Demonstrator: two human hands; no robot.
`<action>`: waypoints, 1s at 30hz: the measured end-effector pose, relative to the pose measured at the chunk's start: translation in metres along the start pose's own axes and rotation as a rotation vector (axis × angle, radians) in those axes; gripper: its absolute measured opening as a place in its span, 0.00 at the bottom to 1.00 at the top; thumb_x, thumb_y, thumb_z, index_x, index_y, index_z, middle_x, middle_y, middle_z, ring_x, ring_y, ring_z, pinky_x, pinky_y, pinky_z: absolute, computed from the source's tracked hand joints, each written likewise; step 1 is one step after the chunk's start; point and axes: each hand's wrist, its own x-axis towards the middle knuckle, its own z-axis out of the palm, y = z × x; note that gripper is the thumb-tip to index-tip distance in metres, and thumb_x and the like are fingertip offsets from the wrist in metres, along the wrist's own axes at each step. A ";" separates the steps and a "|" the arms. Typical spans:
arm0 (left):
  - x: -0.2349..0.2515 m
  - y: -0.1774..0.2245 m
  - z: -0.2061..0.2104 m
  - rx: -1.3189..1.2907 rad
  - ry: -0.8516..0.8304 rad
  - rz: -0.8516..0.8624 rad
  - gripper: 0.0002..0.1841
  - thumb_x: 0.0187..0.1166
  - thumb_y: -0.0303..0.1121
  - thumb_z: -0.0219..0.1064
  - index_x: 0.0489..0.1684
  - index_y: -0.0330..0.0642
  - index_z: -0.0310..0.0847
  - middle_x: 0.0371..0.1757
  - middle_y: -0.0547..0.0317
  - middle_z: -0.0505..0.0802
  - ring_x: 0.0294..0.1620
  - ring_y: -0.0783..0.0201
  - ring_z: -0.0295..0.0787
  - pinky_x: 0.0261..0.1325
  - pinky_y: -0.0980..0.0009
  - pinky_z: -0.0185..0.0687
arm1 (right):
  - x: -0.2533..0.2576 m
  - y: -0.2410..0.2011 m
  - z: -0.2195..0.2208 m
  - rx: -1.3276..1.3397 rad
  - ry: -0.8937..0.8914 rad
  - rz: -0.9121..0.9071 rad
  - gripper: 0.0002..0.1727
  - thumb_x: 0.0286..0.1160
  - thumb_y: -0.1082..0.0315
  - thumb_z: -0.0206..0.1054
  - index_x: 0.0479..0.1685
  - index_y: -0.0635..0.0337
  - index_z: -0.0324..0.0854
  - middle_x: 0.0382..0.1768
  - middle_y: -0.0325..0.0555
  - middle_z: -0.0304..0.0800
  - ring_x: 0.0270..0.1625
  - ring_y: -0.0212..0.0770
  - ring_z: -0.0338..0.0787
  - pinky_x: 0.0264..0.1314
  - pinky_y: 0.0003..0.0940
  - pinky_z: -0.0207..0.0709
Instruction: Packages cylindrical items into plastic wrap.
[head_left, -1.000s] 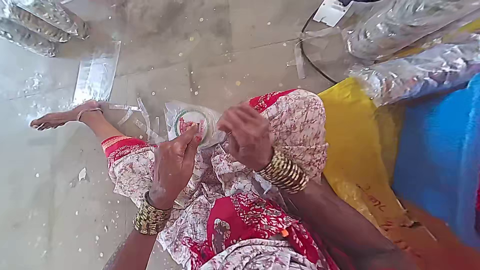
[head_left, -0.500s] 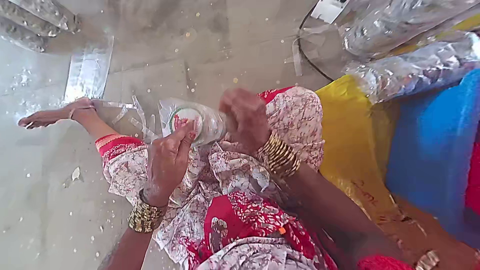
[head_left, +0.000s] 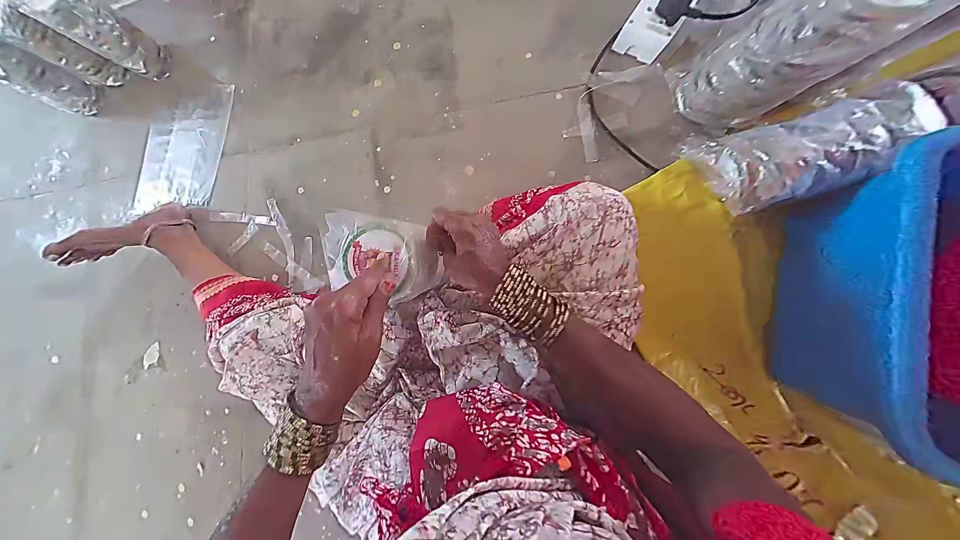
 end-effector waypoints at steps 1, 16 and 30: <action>0.001 -0.001 0.001 -0.001 0.001 -0.005 0.24 0.90 0.45 0.50 0.63 0.43 0.90 0.34 0.56 0.95 0.30 0.67 0.88 0.37 0.65 0.82 | 0.005 0.000 -0.007 -0.003 0.011 0.009 0.05 0.73 0.73 0.64 0.34 0.65 0.84 0.31 0.56 0.88 0.40 0.57 0.91 0.43 0.58 0.80; 0.001 -0.003 0.000 -0.025 0.000 -0.004 0.25 0.91 0.47 0.50 0.55 0.40 0.92 0.44 0.51 0.98 0.41 0.64 0.95 0.44 0.62 0.86 | 0.022 0.027 0.006 0.031 -0.161 0.197 0.06 0.76 0.71 0.65 0.40 0.65 0.84 0.35 0.57 0.89 0.44 0.57 0.91 0.48 0.60 0.80; -0.017 0.009 0.009 0.032 -0.025 0.046 0.24 0.90 0.42 0.50 0.66 0.35 0.87 0.56 0.44 0.96 0.48 0.54 0.97 0.50 0.59 0.88 | 0.041 0.041 -0.003 -0.126 -0.201 0.276 0.10 0.79 0.71 0.62 0.46 0.65 0.88 0.49 0.59 0.92 0.57 0.59 0.91 0.60 0.62 0.81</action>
